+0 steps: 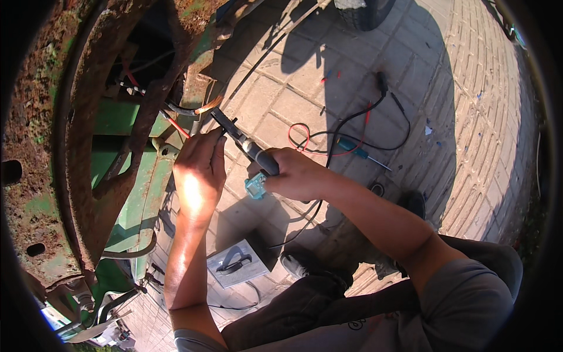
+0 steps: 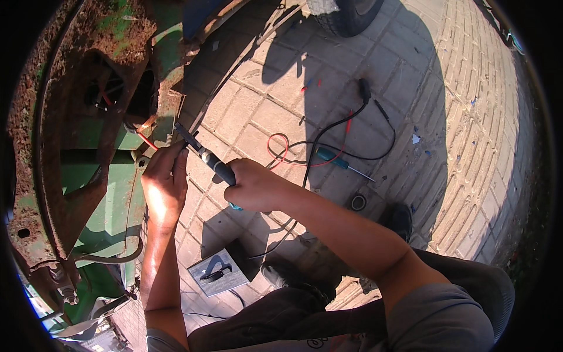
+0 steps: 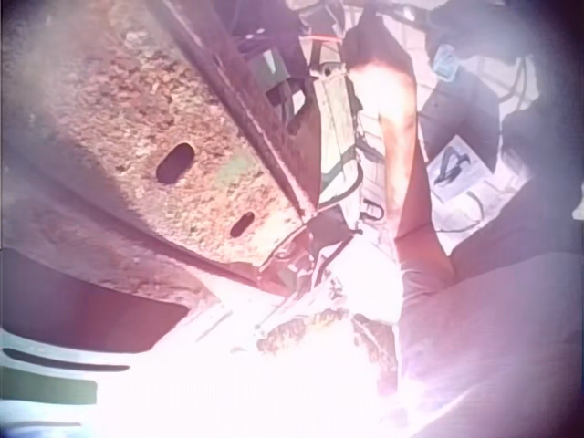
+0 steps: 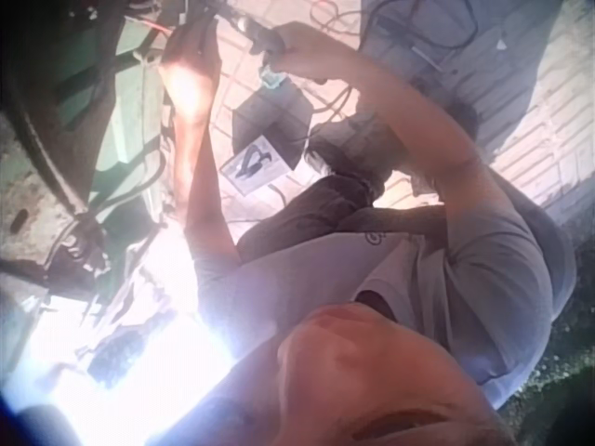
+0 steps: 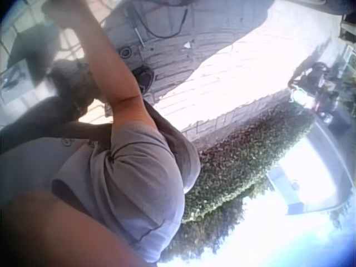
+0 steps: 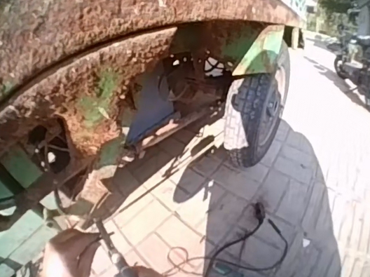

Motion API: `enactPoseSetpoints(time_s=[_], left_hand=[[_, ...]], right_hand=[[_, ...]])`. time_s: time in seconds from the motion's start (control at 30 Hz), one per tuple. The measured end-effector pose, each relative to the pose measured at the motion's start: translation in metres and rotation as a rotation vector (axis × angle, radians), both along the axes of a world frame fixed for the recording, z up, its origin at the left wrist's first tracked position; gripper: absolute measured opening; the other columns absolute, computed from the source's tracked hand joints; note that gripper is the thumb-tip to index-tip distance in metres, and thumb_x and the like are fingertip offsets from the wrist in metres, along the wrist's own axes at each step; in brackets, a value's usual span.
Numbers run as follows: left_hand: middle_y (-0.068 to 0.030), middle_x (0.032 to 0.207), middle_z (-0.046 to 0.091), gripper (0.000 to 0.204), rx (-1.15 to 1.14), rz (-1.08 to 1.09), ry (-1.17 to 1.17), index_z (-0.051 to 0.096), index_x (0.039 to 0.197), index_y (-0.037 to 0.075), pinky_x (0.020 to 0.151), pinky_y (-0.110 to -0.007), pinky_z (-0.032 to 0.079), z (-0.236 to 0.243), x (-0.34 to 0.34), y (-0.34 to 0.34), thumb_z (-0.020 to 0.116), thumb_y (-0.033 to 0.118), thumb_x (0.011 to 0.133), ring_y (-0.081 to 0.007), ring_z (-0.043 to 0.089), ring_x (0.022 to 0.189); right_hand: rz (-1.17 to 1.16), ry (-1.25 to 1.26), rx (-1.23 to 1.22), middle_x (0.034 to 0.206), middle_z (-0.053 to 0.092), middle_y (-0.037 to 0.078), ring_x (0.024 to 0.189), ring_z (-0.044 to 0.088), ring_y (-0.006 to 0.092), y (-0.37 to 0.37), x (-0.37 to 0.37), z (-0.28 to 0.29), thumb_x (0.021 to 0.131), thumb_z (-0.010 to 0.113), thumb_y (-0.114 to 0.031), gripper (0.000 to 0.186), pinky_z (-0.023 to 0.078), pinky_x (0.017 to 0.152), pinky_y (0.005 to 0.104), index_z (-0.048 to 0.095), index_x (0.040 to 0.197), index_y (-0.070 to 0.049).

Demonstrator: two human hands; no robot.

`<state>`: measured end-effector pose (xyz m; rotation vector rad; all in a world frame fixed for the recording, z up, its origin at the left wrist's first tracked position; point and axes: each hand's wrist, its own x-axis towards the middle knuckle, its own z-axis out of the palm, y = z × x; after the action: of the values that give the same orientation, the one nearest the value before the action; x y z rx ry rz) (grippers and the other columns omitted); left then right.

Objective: The person works on a vehicle's undercarriage wiring, using a soldering iron to heat and join wires, then wrapping connections with electrical tape. The person also uses pliers to strip and adjust wires. The work is performed outdoors on a paved surface next to a green vehicle.

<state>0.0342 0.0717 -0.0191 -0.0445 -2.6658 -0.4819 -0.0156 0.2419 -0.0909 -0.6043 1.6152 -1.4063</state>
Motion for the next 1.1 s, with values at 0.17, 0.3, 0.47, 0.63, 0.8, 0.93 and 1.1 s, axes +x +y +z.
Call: enactPoseSetpoints(time_s=[0.17, 0.3, 0.47, 0.63, 0.8, 0.93, 1.1], left_hand=[[-0.0153, 0.083, 0.065, 0.014, 0.022, 0.019, -0.048, 0.065, 0.097, -0.002, 0.065, -0.031, 0.050, 0.005, 0.001, 0.003, 0.063, 0.001, 0.084, -0.0257, 0.064, 0.071], [-0.0150, 0.084, 0.066, 0.015, 0.030, 0.004, -0.033, 0.065, 0.098, -0.003, 0.065, -0.029, 0.050, 0.006, 0.001, 0.004, 0.062, 0.001, 0.085, -0.0217, 0.065, 0.072], [-0.0139, 0.082, 0.065, 0.015, 0.111, 0.014, 0.011, 0.063, 0.096, 0.000, 0.064, -0.032, 0.050, 0.004, 0.000, 0.009, 0.065, 0.000, 0.081, -0.0261, 0.064, 0.070], [-0.0133, 0.081, 0.064, 0.016, 0.094, -0.003, 0.023, 0.062, 0.095, 0.002, 0.064, -0.033, 0.050, 0.003, -0.002, 0.010, 0.066, -0.001, 0.080, -0.0269, 0.064, 0.070], [-0.0140, 0.079, 0.065, 0.011, 0.041, 0.030, 0.029, 0.062, 0.094, 0.000, 0.065, -0.031, 0.050, 0.003, -0.002, 0.012, 0.065, 0.003, 0.084, -0.0228, 0.065, 0.070], [-0.0153, 0.078, 0.064, 0.009, 0.052, 0.010, 0.060, 0.062, 0.094, 0.001, 0.062, -0.033, 0.049, 0.002, -0.003, 0.011, 0.063, 0.004, 0.085, -0.0266, 0.064, 0.068], [-0.0164, 0.076, 0.061, 0.006, 0.053, 0.012, 0.053, 0.060, 0.092, 0.002, 0.054, -0.036, 0.048, 0.003, -0.005, 0.009, 0.061, 0.005, 0.086, -0.0318, 0.061, 0.060]], right_hand=[[-0.088, 0.189, -0.048, 0.098, 0.061, 0.015, 0.094, 0.061, 0.0279, -0.002, 0.007, -0.005, 0.074, 0.057, -0.010, 0.022, 0.048, 0.084, 0.0358, 0.066, 0.094, -0.003], [-0.126, 0.278, -0.126, 0.098, 0.060, 0.014, 0.095, 0.060, 0.0277, -0.003, 0.009, -0.013, 0.075, 0.058, -0.008, 0.018, 0.048, 0.085, 0.0362, 0.065, 0.091, -0.002], [-0.179, 0.146, -0.107, 0.092, 0.059, 0.013, 0.087, 0.062, 0.0250, -0.004, 0.013, -0.012, 0.077, 0.057, -0.005, 0.011, 0.049, 0.079, 0.0332, 0.063, 0.085, -0.001], [-0.231, 0.145, -0.010, 0.081, 0.057, 0.012, 0.076, 0.061, 0.0234, -0.006, 0.016, -0.008, 0.077, 0.057, -0.005, 0.008, 0.047, 0.069, 0.0330, 0.060, 0.082, 0.000], [-0.170, 0.083, -0.026, 0.086, 0.061, 0.013, 0.076, 0.061, 0.0188, -0.003, 0.013, 0.001, 0.076, 0.055, -0.006, 0.018, 0.047, 0.069, 0.0330, 0.061, 0.092, 0.000], [-0.078, -0.050, -0.122, 0.098, 0.064, 0.014, 0.086, 0.062, 0.0157, -0.003, 0.011, -0.006, 0.074, 0.053, -0.006, 0.034, 0.048, 0.078, 0.0305, 0.062, 0.107, -0.001], [-0.061, -0.040, -0.134, 0.105, 0.064, 0.015, 0.096, 0.062, 0.0186, -0.005, 0.009, -0.002, 0.073, 0.053, -0.006, 0.042, 0.048, 0.086, 0.0306, 0.058, 0.115, 0.000]])
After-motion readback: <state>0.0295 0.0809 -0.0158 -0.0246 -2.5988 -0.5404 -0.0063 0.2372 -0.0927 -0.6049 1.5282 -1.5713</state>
